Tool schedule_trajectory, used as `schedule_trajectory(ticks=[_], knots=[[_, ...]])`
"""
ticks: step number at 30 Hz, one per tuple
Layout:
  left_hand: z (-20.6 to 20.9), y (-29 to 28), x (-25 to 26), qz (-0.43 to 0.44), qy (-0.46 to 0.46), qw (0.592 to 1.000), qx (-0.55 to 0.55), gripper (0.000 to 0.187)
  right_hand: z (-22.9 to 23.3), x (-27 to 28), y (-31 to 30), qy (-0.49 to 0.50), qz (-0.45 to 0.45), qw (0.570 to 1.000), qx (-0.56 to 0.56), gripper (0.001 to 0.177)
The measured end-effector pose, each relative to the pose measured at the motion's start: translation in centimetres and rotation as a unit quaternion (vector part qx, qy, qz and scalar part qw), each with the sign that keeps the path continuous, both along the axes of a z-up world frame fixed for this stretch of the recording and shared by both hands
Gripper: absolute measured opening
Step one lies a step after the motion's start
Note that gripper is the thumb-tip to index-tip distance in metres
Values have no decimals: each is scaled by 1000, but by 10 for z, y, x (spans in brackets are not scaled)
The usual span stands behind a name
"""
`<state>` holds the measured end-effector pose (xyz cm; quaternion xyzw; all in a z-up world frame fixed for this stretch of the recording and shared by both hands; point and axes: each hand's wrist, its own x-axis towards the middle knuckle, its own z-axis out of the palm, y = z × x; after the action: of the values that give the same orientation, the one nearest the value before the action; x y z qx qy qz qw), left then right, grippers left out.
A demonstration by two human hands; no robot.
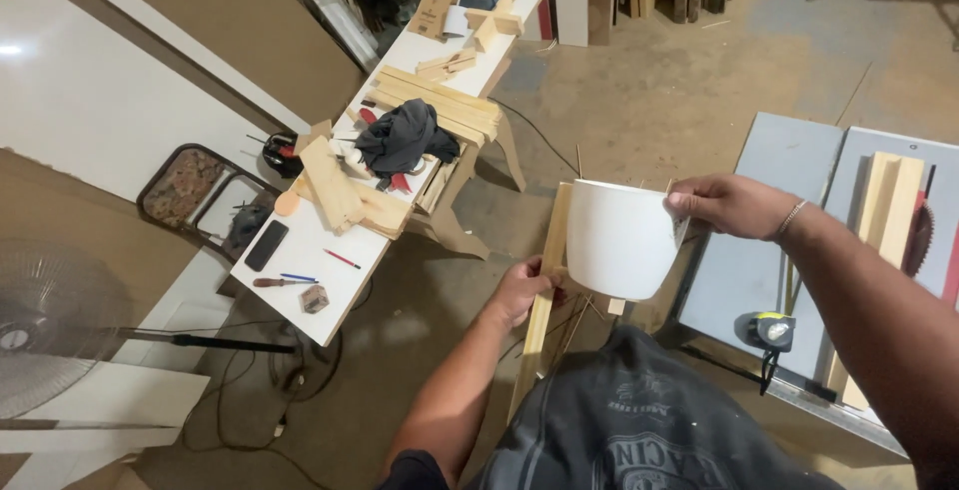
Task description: Measuring and checking the fit of wooden cross-lap joint components and a table saw sled in a workshop environment.
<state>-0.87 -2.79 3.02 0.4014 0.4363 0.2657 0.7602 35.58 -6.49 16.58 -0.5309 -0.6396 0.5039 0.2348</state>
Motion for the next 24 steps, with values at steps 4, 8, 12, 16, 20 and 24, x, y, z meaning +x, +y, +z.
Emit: schedule_trajectory(ticks=[4, 8, 12, 16, 20, 24], knots=[[10, 11, 10, 0, 58, 998, 5, 42, 13, 4, 11, -45, -16, 999, 8, 41], [-1, 12, 17, 26, 1, 1000, 16, 34, 24, 10, 20, -66, 4, 997, 35, 41], [-2, 5, 19, 52, -46, 998, -4, 37, 34, 7, 29, -97, 12, 995, 17, 44], [-24, 5, 18, 70, -59, 996, 3, 26, 44, -5, 35, -104, 50, 992, 44, 45], [-31, 7, 16, 99, -101, 989, 40, 26, 56, -20, 38, -22, -26, 999, 4, 33], [-21, 8, 14, 112, -117, 987, 25, 26, 57, -23, 49, 19, -46, 999, -13, 34]])
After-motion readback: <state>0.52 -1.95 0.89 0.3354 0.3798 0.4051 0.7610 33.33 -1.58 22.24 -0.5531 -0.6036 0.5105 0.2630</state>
